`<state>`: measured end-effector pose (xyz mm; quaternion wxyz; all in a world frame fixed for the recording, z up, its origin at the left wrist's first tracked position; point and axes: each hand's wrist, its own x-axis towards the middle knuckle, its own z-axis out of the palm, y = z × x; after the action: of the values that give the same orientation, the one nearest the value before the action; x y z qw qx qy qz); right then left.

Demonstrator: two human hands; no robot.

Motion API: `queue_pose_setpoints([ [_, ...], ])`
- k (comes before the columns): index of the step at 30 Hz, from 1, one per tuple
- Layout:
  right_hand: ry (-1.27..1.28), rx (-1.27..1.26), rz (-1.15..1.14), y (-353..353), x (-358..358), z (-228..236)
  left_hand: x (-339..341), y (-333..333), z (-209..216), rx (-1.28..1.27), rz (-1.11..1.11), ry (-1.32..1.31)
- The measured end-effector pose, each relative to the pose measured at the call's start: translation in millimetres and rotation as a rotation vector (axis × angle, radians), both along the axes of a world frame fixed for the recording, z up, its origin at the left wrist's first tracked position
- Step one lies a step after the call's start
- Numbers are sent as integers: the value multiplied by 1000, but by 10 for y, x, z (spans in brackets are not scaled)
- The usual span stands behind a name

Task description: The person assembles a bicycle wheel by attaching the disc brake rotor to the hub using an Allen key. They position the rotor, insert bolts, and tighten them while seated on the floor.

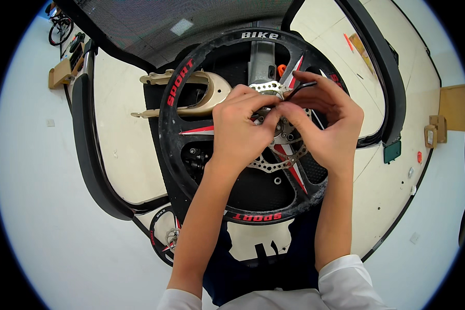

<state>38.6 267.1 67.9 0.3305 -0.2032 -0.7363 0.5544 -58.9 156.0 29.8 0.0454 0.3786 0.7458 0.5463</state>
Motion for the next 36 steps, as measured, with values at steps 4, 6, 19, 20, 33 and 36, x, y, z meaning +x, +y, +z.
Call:
queue_pose_setpoints([
  [4,-38,-82,-57,-25,-18,-29,22,66,60,-20,30,-61],
  [6,-82,-119,-53,-46,-29,-57,36,74,50,-35,32,-97],
  [19,-91,42,166,117,-9,-153,-190,56,41,-131,-189,8],
  [20,-100,-6,127,104,-1,-138,-182,76,36,-132,-150,-15],
  [33,4,188,106,168,-27,-254,-246,12,20,-78,-270,-140],
  [36,11,140,116,128,-54,-259,-259,-36,-4,-176,-252,3],
])
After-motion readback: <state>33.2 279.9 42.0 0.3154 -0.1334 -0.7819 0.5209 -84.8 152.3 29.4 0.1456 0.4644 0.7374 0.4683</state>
